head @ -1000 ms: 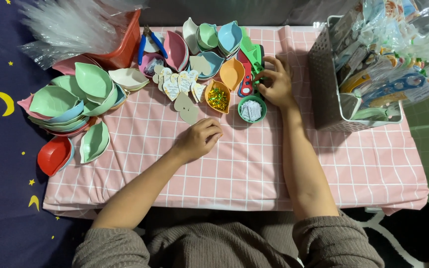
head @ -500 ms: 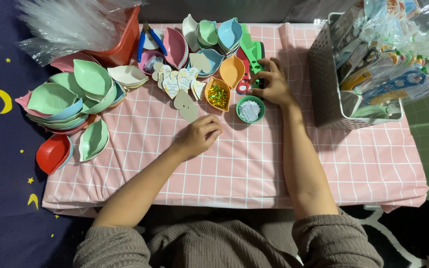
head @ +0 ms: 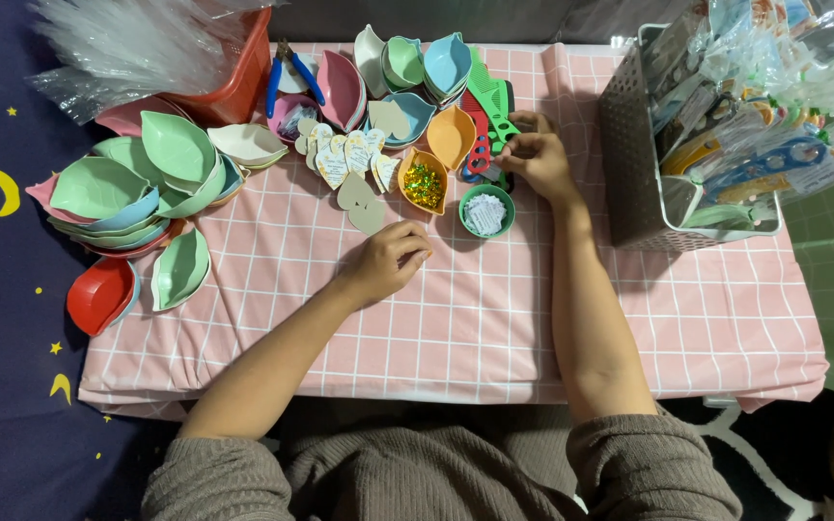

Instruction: Packaging small decorative items like glitter and paper containers into plastic bags.

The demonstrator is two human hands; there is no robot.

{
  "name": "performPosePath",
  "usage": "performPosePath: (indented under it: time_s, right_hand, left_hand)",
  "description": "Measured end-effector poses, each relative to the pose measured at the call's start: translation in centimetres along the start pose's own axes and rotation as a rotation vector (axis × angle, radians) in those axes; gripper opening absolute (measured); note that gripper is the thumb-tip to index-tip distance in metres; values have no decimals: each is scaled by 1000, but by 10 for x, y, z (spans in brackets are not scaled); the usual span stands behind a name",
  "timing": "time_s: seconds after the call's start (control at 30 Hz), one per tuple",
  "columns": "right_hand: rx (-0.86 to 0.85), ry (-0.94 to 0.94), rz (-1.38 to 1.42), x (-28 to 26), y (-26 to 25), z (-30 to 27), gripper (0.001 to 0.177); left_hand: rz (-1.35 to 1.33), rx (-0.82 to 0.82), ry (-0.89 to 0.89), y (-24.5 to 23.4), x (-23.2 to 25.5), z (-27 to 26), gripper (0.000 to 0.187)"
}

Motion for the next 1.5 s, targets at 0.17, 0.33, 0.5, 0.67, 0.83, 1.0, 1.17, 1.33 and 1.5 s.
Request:
performPosePath:
  time_s: [0.17,0.33,0.5,0.67,0.83,1.0,1.17,1.33,1.5]
  right_hand:
    - [-48,-58,110,14,-1,2,14]
    - [-67,-86,276,-2,-6,-4,8]
    - [-168,-167,565,-6,-4,-7,10]
    - [-439,-171,524,-33,20,-20,10]
    - [-575,-168,262,-66,32,-30,12]
    - [-579,-123,212,-58,34,-29,20]
    - [-105,-47,615,2,1,-5,34]
    - [560,50,481,100,-52,1,34]
    - [741,-10,149,181,-58,17,43]
  left_hand:
    - [-3,-2,-13,-3,4,0,9]
    - [-5,-20,-31,-5,6,1,10]
    - [-17,-36,-54,-7,7,1,10]
    - [-24,-35,-56,-4,1,0,11]
    - [-30,-31,-62,-6,3,0,10]
    - [-35,-23,-56,-4,-2,-1,9]
    - [-38,-18,-59,-4,0,0,9]
    - [-32,-12,-54,-10,6,0,8]
    - [60,10,37,-6,12,-2,8]
Point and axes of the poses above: each hand's wrist, its own z-axis towards the middle knuckle, its own y-axis out of the palm, x = y × z, the point moved 8 cm from there along z, towards the middle knuckle, and after that the axes turned 6 degrees about -x, right-handed, at the moved point
